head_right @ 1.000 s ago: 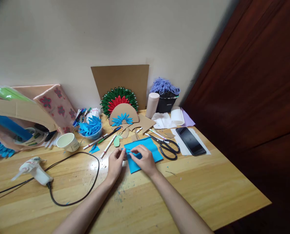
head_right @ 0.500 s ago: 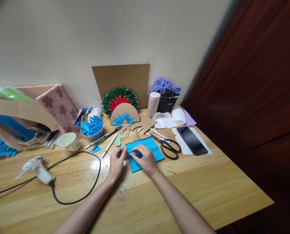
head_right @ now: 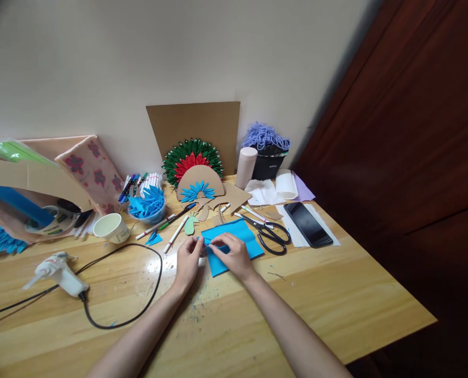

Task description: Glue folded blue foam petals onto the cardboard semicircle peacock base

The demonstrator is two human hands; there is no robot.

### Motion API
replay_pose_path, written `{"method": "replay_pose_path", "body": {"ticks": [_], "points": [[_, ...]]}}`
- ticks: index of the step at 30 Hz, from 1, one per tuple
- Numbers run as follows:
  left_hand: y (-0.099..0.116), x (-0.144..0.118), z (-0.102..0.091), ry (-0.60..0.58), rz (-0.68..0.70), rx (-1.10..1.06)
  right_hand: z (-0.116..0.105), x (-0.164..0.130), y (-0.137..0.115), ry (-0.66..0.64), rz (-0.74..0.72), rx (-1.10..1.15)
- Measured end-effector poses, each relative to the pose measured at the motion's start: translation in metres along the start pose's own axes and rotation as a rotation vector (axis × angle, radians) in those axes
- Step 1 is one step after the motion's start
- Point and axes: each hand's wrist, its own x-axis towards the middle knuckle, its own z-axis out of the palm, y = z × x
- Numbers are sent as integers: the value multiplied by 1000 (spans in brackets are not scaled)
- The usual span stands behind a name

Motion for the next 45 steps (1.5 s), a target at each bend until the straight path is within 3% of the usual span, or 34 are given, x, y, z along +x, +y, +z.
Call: {"method": "replay_pose_path", "body": {"ticks": [20,36,45], "points": [[-8,1,-1,3,29,45,-1,2,-2,-36,23,-11],[0,0,0,-17,-11,-18,-1,1,0,-5,16,6],[-4,1,-1,4,1,23,0,-1,1,18,86,7]]}}
